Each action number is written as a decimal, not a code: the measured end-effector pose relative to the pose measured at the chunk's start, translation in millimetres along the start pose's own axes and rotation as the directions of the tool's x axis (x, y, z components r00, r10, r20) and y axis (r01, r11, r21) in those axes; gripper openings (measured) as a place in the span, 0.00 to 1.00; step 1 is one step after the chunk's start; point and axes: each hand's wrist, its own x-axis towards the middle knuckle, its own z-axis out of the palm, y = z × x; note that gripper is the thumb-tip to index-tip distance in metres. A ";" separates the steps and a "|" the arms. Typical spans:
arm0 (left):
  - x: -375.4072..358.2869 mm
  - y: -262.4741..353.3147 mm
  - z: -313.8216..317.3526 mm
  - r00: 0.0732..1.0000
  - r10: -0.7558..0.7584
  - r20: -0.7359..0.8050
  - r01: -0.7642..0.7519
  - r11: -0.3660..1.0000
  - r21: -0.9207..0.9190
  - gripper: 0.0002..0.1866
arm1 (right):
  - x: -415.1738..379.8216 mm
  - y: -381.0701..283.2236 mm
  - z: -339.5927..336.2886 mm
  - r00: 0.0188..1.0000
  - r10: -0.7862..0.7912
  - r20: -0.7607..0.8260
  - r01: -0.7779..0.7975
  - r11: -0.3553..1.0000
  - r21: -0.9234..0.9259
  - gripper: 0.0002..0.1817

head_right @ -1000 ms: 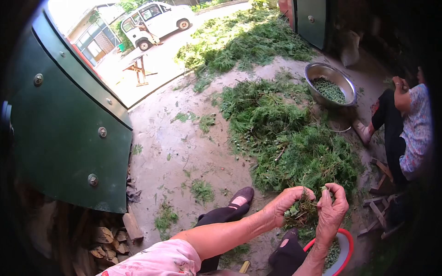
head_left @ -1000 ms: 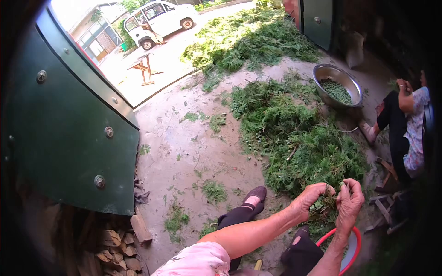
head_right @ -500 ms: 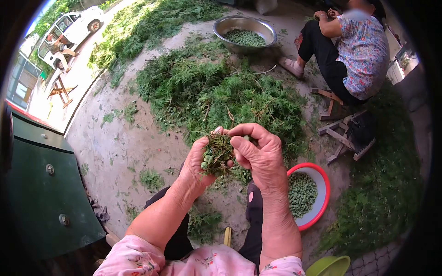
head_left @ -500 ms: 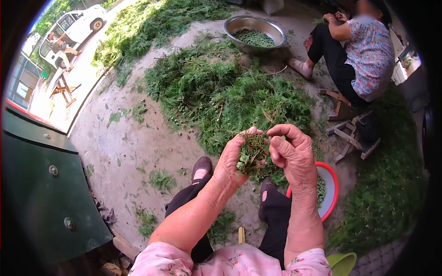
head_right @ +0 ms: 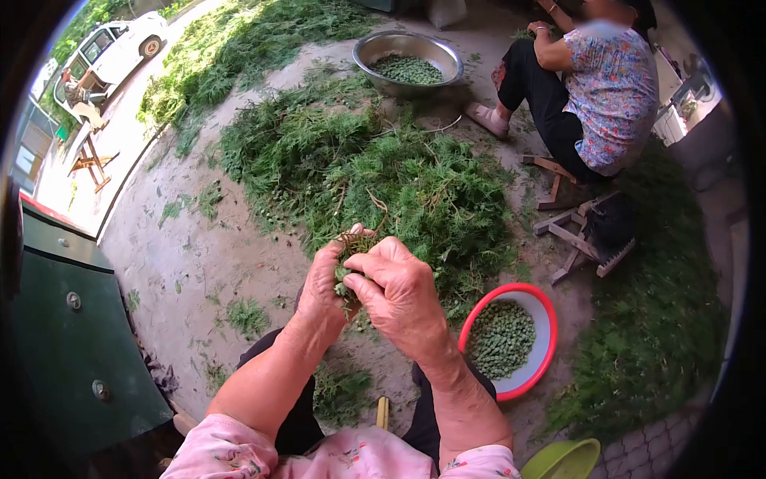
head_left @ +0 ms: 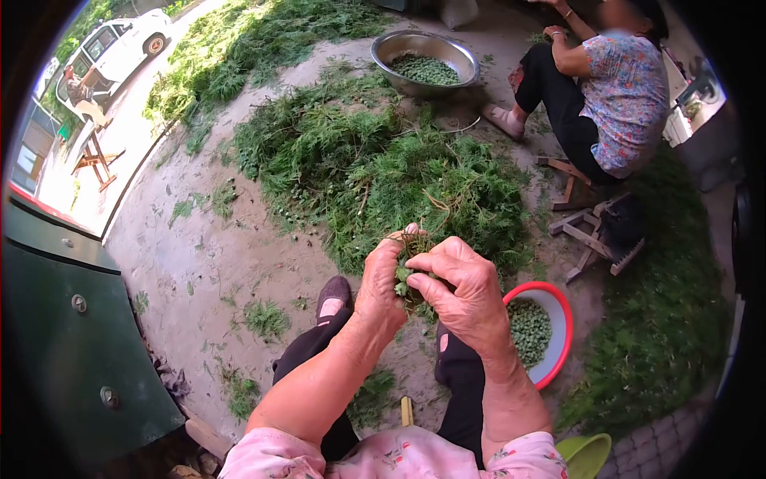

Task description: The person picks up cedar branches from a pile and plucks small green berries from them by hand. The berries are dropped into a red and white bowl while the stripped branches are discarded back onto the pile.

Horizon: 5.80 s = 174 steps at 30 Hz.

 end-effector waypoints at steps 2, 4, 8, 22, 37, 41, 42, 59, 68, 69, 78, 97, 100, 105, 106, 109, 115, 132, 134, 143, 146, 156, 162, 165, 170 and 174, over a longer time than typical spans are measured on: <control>6.7 -3.2 -4.0 0.997 -0.003 0.074 0.007 0.998 -0.057 0.10 | 3.5 6.9 -3.5 0.997 -0.024 -0.075 0.029 0.997 0.065 0.11; 7.5 -2.4 -2.7 0.993 0.024 0.116 -0.009 0.991 -0.132 0.13 | 4.5 6.3 -12.1 0.974 0.227 -0.020 -0.195 0.876 0.441 0.10; -1.2 3.5 1.0 0.994 0.024 0.104 -0.018 0.998 -0.060 0.13 | 5.9 19.2 -14.2 0.879 0.464 0.115 -0.294 0.335 0.895 0.10; -12.6 8.9 8.6 0.937 -0.057 0.344 -0.025 0.973 0.228 0.13 | 7.1 26.4 -21.0 0.806 0.584 0.093 -0.336 0.324 0.884 0.10; -10.4 2.1 4.2 0.963 0.003 0.271 -0.032 0.994 0.105 0.08 | 4.4 35.4 -19.8 0.815 0.572 0.091 -0.261 0.222 0.939 0.09; -2.4 8.6 -5.9 0.879 -0.009 0.477 0.050 0.996 -0.073 0.09 | 11.5 22.4 -27.7 0.803 0.596 0.025 -0.135 0.141 0.981 0.09; -6.6 9.3 -4.0 0.870 0.019 0.492 0.026 0.996 -0.084 0.09 | 13.3 19.6 -28.5 0.826 0.563 0.015 -0.112 0.139 0.984 0.11; -5.2 3.8 -2.3 0.884 -0.041 0.466 0.034 0.999 0.024 0.10 | 6.2 29.9 -8.9 0.838 0.534 -0.117 -0.304 0.633 0.712 0.08; -1.0 15.2 -1.2 0.947 0.036 0.320 0.042 0.971 -0.234 0.11 | 8.5 31.2 -16.9 0.896 0.435 0.095 -0.154 0.102 0.983 0.09; -3.3 15.3 2.7 0.960 0.044 0.275 0.031 0.964 -0.264 0.12 | 7.9 31.8 -16.5 0.909 0.395 0.135 -0.206 0.143 0.968 0.08; -3.5 16.6 1.6 0.963 0.014 0.271 0.062 0.961 -0.268 0.22 | 6.7 29.8 -18.6 0.887 0.447 0.118 -0.157 0.051 0.986 0.08; 3.3 10.5 0.0 0.939 0.096 0.330 0.034 0.930 -0.366 0.22 | 4.8 17.5 9.0 0.922 0.093 -0.377 -0.103 0.995 -0.008 0.10; 4.3 11.3 -2.6 0.916 0.118 0.384 0.060 0.905 -0.421 0.19 | 4.0 17.3 4.0 0.939 0.104 -0.327 -0.109 0.994 0.003 0.10; 0.1 11.1 3.8 0.930 0.116 0.349 0.039 0.913 -0.407 0.19 | 4.6 14.6 5.6 0.969 0.048 -0.243 -0.061 0.997 -0.046 0.12; 0.1 10.3 4.1 0.930 0.115 0.349 0.040 0.913 -0.406 0.19 | 4.7 15.1 7.0 0.965 0.048 -0.259 -0.070 0.995 -0.075 0.12; 0.6 8.2 4.9 0.936 0.085 0.343 0.049 0.929 -0.366 0.21 | 5.1 18.4 7.6 0.958 0.035 -0.284 -0.065 0.993 -0.095 0.13; 0.8 9.9 2.9 0.929 0.083 0.361 0.056 0.932 -0.359 0.21 | 3.8 22.8 0.5 0.934 0.264 -0.242 -0.189 0.937 0.295 0.08; -4.4 7.0 6.3 0.941 0.041 0.336 0.042 0.971 -0.237 0.22 | 6.5 16.6 6.1 0.949 0.151 -0.276 -0.135 0.988 0.078 0.14; -1.3 3.5 2.0 0.941 0.035 0.337 0.042 0.975 -0.219 0.23 | 6.9 12.3 3.7 0.945 0.192 -0.266 -0.181 0.981 0.064 0.13; -6.1 7.0 8.6 0.932 0.063 0.356 0.038 0.963 -0.268 0.24 | 9.5 8.8 -6.9 0.891 0.368 -0.265 -0.238 0.877 0.417 0.10; -1.7 6.6 4.0 0.924 0.081 0.374 0.030 0.959 -0.282 0.24 | 5.8 17.7 -5.8 0.936 0.262 -0.235 -0.224 0.959 0.176 0.11; -5.6 10.0 7.3 0.936 0.073 0.345 0.054 0.938 -0.342 0.20 | 5.0 21.4 -3.5 0.962 0.114 -0.249 -0.140 0.986 -0.089 0.11; -3.0 9.2 2.9 0.912 0.110 0.394 0.022 0.948 -0.317 0.22 | 2.5 29.2 -5.2 0.952 0.195 -0.236 -0.189 0.981 0.050 0.10; -4.1 10.0 6.9 0.933 0.111 0.343 0.027 0.927 -0.374 0.20 | 3.6 23.6 -9.1 0.871 0.482 -0.094 -0.334 0.722 0.605 0.07; -0.3 10.2 3.8 0.918 0.112 0.381 0.068 0.901 -0.429 0.21 | -4.6 40.0 -29.2 0.815 0.577 -0.045 -0.364 0.572 0.735 0.08; 4.4 10.0 -4.5 0.900 0.128 0.417 0.079 0.892 -0.444 0.20 | -20.7 56.3 -52.2 0.802 0.588 -0.106 -0.352 0.609 0.711 0.10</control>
